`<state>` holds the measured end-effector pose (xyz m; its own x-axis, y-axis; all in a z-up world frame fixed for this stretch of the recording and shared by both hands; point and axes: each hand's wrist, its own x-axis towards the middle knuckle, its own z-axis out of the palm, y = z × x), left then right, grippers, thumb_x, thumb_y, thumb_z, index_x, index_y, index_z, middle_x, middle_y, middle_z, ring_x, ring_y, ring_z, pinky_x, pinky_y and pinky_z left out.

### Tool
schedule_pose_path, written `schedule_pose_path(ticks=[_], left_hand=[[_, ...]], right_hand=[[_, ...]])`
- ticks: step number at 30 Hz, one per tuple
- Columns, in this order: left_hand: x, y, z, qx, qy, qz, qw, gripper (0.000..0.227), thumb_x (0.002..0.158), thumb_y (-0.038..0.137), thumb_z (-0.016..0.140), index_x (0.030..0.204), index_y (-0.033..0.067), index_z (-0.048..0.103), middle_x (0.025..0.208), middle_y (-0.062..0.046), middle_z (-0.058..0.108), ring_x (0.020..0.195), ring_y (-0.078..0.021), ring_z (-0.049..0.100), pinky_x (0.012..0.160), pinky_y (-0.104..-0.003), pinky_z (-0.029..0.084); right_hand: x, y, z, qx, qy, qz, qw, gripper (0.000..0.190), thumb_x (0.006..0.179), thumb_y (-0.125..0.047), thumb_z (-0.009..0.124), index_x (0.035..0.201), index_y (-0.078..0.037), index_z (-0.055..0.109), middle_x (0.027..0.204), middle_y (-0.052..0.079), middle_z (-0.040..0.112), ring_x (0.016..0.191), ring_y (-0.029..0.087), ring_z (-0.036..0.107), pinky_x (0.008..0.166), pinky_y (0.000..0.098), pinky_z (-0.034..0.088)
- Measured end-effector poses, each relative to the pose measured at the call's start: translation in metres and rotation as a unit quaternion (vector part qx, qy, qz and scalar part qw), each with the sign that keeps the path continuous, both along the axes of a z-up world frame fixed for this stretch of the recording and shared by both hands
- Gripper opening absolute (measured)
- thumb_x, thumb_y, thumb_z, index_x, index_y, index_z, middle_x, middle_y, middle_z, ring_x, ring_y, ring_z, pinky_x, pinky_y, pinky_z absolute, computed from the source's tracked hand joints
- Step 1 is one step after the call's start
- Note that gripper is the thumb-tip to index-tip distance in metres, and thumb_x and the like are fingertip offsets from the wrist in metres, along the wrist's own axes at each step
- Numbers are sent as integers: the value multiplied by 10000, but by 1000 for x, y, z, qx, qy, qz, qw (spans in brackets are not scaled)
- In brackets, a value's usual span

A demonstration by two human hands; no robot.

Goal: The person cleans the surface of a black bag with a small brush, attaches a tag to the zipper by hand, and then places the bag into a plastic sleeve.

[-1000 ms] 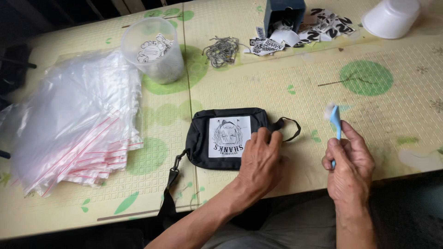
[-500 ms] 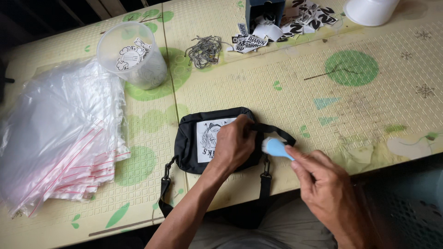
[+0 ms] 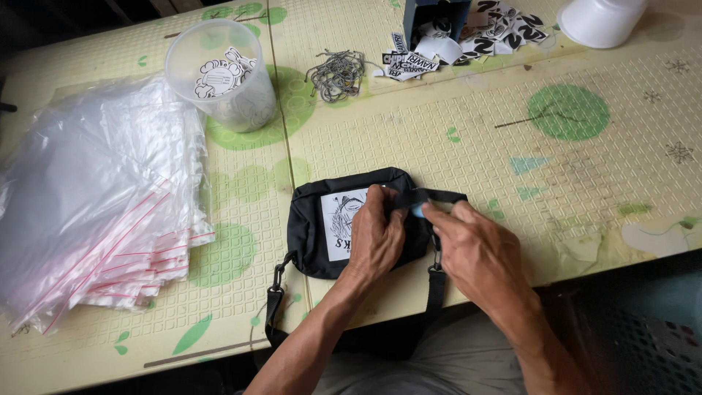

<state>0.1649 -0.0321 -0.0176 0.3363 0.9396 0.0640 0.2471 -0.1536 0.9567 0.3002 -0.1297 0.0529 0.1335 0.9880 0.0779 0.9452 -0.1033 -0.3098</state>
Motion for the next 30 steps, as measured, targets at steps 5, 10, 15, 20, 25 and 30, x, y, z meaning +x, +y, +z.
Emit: schedule_pose_path(ticks=[5,10,15,20,25,30], left_hand=[[3,-3,5,25,-1,19,1000,62,941,170,563,952,129,518,669,-29,547,587,-212,486,590,-398,414],[5,-29,21,138,36,-72,987,313,958,363,653,1113,108,558,907,-124,709,753,-316,677,628,-468,496],[-24,-48,53,250,-10,-162,954,542,932,321,696,1323,-19,539,1249,-221,660,1106,-387,685,928,-443,559],[-90,-3,40,238,207,36,948,385,945,291,714,1223,43,615,1129,-196,668,991,-330,626,824,-449,549],[-111,7,12,108,178,106,972,559,822,470,811,1173,106,574,1040,-146,618,1001,-389,667,848,-494,551],[-105,7,6,80,204,93,971,572,826,269,791,1322,154,530,1124,-117,586,1073,-397,624,905,-523,532]], right_hand=[[16,-61,29,-15,134,92,987,371,890,-233,693,1248,-279,783,780,-11,657,602,187,632,609,338,485],[15,-68,44,133,184,78,971,394,911,-147,670,1299,-173,732,773,-39,582,622,95,555,595,238,452],[24,-39,36,249,62,-9,967,310,1048,-32,647,1349,-24,723,1056,89,705,865,210,663,795,342,499],[21,-3,10,192,64,43,978,401,994,-46,646,1394,-63,675,902,58,635,620,148,535,508,290,473],[-32,43,-12,100,94,81,987,399,994,-192,560,1353,-302,694,796,95,650,690,369,700,615,466,583],[-52,76,-28,45,97,111,988,401,1008,-119,525,1349,-223,709,753,94,599,626,284,671,583,396,576]])
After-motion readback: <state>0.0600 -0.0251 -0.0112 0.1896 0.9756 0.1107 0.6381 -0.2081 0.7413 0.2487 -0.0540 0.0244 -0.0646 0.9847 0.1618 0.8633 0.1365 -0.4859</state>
